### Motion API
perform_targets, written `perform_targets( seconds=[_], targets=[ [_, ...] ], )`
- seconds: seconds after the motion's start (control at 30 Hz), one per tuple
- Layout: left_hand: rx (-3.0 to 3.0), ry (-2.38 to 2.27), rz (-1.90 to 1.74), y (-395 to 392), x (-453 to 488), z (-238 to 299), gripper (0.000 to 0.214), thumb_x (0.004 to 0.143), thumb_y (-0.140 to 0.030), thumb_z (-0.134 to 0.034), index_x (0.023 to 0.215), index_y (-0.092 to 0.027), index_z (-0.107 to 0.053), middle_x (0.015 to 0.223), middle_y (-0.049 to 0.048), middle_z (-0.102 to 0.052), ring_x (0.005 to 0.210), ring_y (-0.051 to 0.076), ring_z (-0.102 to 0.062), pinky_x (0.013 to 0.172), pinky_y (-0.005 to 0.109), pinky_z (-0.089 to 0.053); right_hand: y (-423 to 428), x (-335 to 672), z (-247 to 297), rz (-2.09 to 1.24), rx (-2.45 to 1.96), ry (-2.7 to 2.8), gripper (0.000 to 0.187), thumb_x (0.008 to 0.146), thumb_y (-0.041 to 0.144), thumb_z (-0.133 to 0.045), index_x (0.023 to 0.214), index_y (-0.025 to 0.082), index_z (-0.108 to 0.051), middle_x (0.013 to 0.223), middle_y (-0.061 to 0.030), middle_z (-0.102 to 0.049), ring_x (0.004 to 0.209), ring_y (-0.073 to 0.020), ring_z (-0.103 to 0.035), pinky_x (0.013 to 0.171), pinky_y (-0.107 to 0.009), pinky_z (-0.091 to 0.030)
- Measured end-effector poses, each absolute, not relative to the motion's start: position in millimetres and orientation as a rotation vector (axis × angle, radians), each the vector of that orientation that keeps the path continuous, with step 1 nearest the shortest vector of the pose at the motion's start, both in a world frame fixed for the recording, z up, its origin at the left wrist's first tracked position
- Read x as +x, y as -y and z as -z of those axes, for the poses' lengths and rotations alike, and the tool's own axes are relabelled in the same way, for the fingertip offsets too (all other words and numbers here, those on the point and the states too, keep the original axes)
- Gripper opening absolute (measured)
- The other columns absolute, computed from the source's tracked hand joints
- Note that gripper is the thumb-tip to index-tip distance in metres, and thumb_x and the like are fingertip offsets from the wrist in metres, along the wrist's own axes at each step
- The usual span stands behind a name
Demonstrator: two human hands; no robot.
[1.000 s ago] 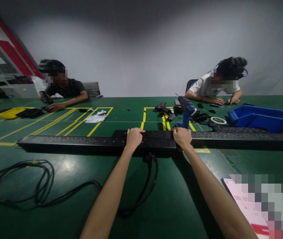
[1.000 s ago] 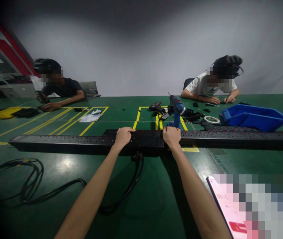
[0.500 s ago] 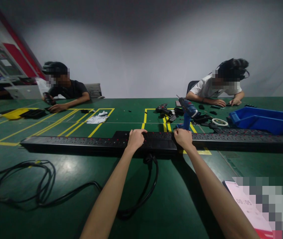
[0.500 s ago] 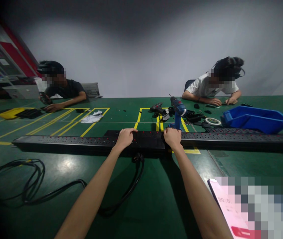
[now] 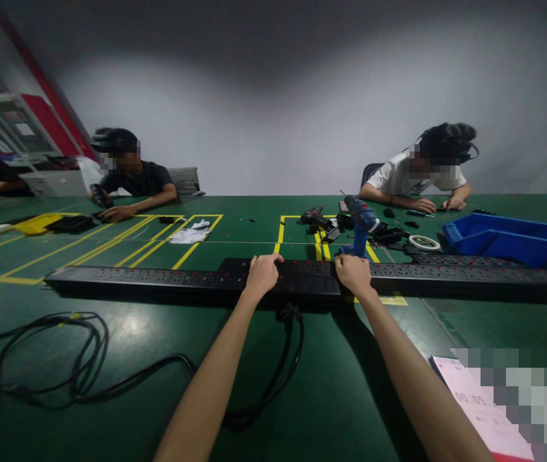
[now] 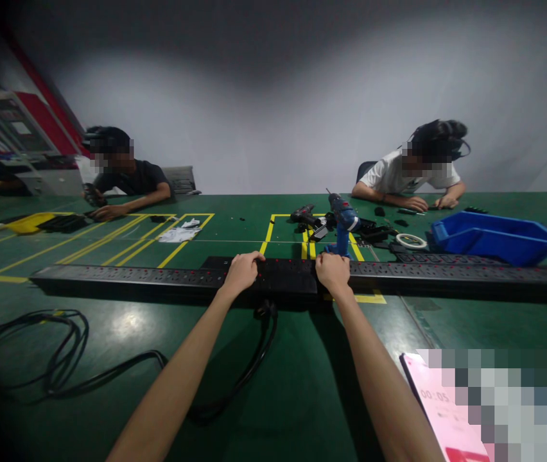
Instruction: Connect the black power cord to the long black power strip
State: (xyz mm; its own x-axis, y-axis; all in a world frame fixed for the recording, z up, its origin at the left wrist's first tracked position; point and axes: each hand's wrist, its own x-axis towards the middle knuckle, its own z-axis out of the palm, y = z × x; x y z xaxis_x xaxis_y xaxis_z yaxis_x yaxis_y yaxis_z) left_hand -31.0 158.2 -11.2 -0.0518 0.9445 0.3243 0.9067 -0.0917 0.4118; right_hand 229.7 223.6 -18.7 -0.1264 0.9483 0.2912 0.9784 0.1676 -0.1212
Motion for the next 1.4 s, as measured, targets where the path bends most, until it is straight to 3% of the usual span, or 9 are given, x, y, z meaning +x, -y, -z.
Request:
perform_targets(
  seconds=[0.8, 0.97, 1.1, 1.2, 1.3, 1.4],
  targets=[
    [2.126, -2.072, -0.795, -157.1, -31.5, 10.0, 0.034, 0.091, -0.013, -0.039, 0.105, -0.027, -0.066, 0.113, 0.0018, -0.070, 0.111, 0.023, -0.058, 0.109, 0.045, -0.034, -219.9, 229.1, 15.1, 0.139, -1.839, 2.128, 0.041, 0.096, 0.030, -0.036, 0.087, 0.015, -0.073, 0.092, -0.0142, -0.072, 0.091, -0.0255, -0.064, 0.083, -0.035, -0.033],
    [2.116, -2.070, -0.796, -157.3, -31.3, 9.5, 0.034, 0.092, -0.013, -0.038, 0.104, -0.027, -0.066, 0.113, 0.0017, -0.070, 0.111, 0.022, -0.058, 0.109, 0.045, -0.033, -216.8, 226.5, -2.6, 0.165, -1.832, 2.024, 0.038, 0.093, 0.032, -0.039, 0.091, 0.016, -0.074, 0.100, -0.0156, -0.071, 0.098, -0.0280, -0.062, 0.079, -0.033, -0.036],
    [2.114, -2.077, -0.774, -157.9, -30.9, 9.6, 0.034, 0.092, -0.012, -0.038, 0.106, -0.027, -0.066, 0.113, 0.0016, -0.070, 0.112, 0.023, -0.058, 0.109, 0.045, -0.033, -204.2, 214.8, -36.4, -0.127, -1.743, 2.180, 0.039, 0.093, 0.037, -0.041, 0.083, 0.016, -0.073, 0.088, -0.0124, -0.072, 0.083, -0.0230, -0.066, 0.066, -0.027, -0.037],
    [2.118, -2.085, -0.771, -158.0, -30.6, 9.6, 0.035, 0.092, -0.012, -0.038, 0.106, -0.027, -0.066, 0.113, 0.0016, -0.070, 0.112, 0.023, -0.058, 0.109, 0.044, -0.033, -179.5, 197.2, -59.1, -0.481, -1.612, 2.443, 0.046, 0.092, 0.044, -0.045, 0.066, 0.016, -0.069, 0.070, -0.0099, -0.071, 0.067, -0.0192, -0.065, 0.061, -0.025, -0.039],
    [2.125, -2.094, -0.771, -157.7, -30.5, 9.6, 0.035, 0.092, -0.012, -0.037, 0.107, -0.028, -0.065, 0.112, 0.0017, -0.070, 0.111, 0.023, -0.058, 0.108, 0.044, -0.033, -147.1, 173.7, -67.2, -0.853, -1.541, 2.692, 0.044, 0.089, 0.044, -0.050, 0.062, 0.015, -0.067, 0.065, -0.0085, -0.070, 0.053, -0.0161, -0.063, 0.056, -0.025, -0.044],
    [2.121, -2.102, -0.746, -157.5, -30.8, 9.3, 0.035, 0.092, -0.012, -0.038, 0.107, -0.028, -0.065, 0.113, 0.0020, -0.070, 0.111, 0.023, -0.058, 0.108, 0.043, -0.033, -122.2, 149.6, -62.2, -0.821, -1.534, 2.903, 0.036, 0.082, 0.040, -0.060, 0.057, 0.015, -0.066, 0.062, -0.0088, -0.069, 0.050, -0.0172, -0.063, 0.056, -0.027, -0.047]
  ],
)
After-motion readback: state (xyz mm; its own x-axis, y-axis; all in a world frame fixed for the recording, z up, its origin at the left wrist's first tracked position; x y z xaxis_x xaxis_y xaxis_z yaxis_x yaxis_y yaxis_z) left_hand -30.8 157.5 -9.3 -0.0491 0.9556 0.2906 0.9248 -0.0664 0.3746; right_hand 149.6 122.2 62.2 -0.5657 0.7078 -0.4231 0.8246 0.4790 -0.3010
